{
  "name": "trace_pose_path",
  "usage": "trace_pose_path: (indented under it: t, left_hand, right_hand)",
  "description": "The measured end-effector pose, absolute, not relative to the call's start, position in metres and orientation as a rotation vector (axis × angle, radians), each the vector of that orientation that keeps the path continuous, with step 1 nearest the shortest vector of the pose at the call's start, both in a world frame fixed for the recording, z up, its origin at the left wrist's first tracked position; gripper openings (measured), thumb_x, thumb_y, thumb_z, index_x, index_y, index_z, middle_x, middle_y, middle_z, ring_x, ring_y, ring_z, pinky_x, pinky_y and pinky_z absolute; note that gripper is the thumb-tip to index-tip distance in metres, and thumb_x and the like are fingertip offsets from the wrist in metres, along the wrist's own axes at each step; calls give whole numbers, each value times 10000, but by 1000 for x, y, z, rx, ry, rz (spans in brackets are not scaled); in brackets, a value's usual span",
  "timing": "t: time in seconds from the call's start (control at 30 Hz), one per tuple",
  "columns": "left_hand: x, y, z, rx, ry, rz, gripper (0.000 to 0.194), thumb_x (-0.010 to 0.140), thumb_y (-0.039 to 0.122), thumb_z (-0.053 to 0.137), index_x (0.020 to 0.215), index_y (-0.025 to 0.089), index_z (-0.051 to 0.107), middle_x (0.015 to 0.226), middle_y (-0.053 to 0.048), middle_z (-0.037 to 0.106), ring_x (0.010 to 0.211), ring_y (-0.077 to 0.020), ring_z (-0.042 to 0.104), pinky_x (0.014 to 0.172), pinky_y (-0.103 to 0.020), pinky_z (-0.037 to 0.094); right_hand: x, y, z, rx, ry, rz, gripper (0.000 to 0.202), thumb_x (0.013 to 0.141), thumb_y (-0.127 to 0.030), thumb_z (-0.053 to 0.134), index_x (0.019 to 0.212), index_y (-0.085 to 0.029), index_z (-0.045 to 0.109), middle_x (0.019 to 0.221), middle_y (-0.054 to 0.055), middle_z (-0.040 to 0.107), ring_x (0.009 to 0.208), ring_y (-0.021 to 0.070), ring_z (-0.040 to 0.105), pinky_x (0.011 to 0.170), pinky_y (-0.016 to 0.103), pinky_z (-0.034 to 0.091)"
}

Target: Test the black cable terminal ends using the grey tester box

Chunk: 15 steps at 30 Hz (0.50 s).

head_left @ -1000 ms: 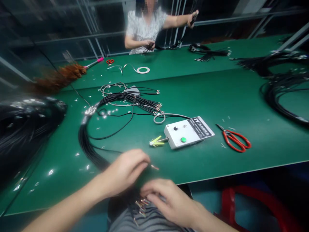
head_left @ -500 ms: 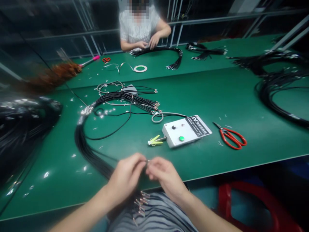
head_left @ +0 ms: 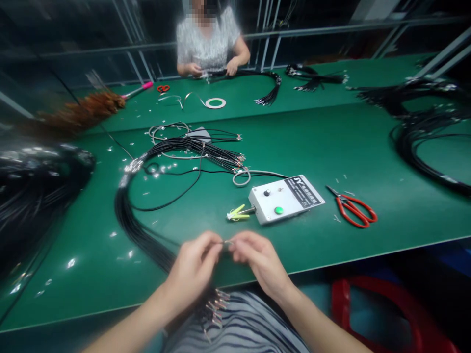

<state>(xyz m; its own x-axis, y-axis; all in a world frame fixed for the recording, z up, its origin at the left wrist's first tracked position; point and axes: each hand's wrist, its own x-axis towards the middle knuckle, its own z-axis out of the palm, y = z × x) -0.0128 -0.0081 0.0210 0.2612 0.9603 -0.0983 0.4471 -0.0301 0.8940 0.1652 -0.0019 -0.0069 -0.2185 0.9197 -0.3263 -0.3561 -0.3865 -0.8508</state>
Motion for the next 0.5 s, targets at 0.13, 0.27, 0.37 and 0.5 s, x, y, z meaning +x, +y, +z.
trace_pose_path:
  t: [0.13,0.27,0.37,0.5]
  left_hand:
    - [-14,-8,22,1639,1330,705,177,986,279,473,901,194,602,698,23,596,634,-111,551,593,-215,415]
    - [-17,-7,25,1707,1294,676,196,996,259,451,895,193,605,715,22,585,650,-110,531,631,-220,407]
    - [-19,-6,28,1756,1233,667,194,997,238,446,933,194,624,766,10,601,700,-114,535,684,-223,412]
    - [-23,-5,30,1709,1171,663,218,1004,256,438,940,188,635,760,6,589,699,-115,521,679,-226,406]
  right_hand:
    - [165,-3,-8,-1087,-842,1745,187,762,-362,784,788,-186,728,719,9,720,595,88,583,595,212,408]
    - [171,5,-3,-1103,-979,1751,180,750,-338,788,733,-169,728,638,-6,682,580,93,586,630,224,437]
    - [178,13,2,-1040,-1042,1879,175,747,-321,778,719,-156,729,659,5,696,570,89,587,619,219,434]
    - [180,20,3,-965,-1008,2108,197,724,-326,772,697,-139,716,683,19,702,544,83,574,544,202,391]
